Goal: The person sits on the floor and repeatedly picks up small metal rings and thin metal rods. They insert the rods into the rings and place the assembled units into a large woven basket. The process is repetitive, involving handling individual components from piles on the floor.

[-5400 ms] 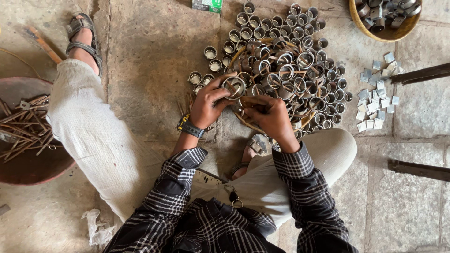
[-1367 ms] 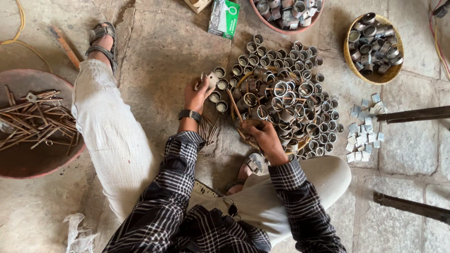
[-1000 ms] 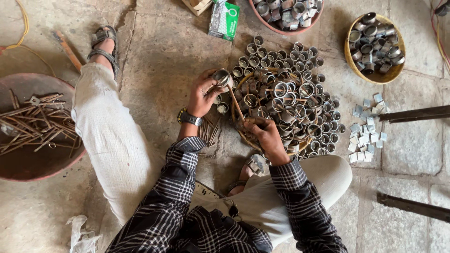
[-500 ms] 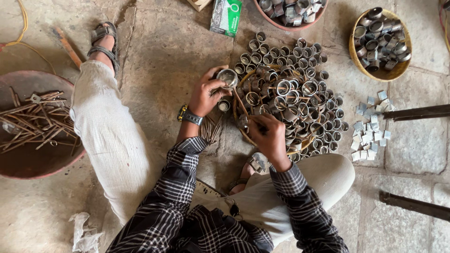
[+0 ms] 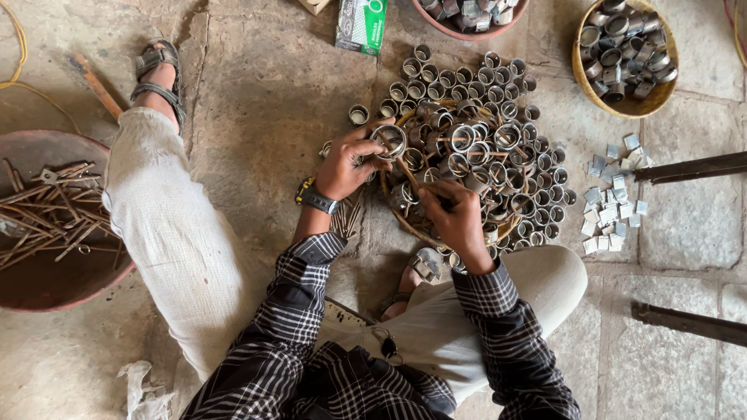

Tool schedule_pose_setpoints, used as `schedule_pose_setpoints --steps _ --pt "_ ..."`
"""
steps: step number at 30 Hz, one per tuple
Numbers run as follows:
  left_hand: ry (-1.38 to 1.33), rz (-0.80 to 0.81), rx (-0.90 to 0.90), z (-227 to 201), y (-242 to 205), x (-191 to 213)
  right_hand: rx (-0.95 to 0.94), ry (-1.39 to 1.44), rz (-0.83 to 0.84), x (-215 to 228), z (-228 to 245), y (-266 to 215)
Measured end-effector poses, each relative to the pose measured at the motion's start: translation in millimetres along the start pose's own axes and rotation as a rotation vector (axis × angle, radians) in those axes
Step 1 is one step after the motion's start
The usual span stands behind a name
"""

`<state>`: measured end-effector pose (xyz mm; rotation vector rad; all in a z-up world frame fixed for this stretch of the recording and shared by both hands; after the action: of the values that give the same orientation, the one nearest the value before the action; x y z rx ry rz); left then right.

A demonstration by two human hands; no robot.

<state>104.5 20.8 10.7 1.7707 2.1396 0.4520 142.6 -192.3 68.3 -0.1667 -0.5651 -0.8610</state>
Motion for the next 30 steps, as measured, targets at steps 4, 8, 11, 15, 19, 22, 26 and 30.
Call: schedule_pose_setpoints --steps 4,8,11,15,19,22,26,30 --pt "0.026 -0.021 -0.05 -4 -2 4 -0.246 0.396 0.033 -13 -23 -10" --pt "0.131 -0.011 -0.156 -4 0 -8 -0.168 0.327 0.021 -11 -16 -5" --pt "0.06 0.056 -0.058 -2 3 -19 -0.142 0.203 -0.038 -6 -3 -4" --pt "0.306 0.025 0.025 -18 -1 -30 -0.1 0.117 -0.113 -1 7 0" --pt "0.345 0.012 -0.056 -42 5 -34 -0.027 0.049 -0.104 3 8 5" --pt "0.347 0.042 -0.047 -44 6 -37 0.021 0.038 -0.058 5 2 6" --pt "0.366 0.082 0.011 -33 9 -52 -0.159 0.42 -0.125 11 -21 5" --pt "0.518 0.152 -0.095 -32 5 -80 -0.289 0.404 -0.086 24 -33 7"
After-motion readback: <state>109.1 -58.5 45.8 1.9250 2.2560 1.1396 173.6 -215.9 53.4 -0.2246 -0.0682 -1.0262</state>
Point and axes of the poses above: each hand's wrist, its own y-axis towards the middle knuckle, its own x-axis out of the back of the hand, z = x × y, the point moved 7 cm from there along y, towards the middle knuckle, and after that the axes turned 4 degrees about x, right-handed, at the moved point
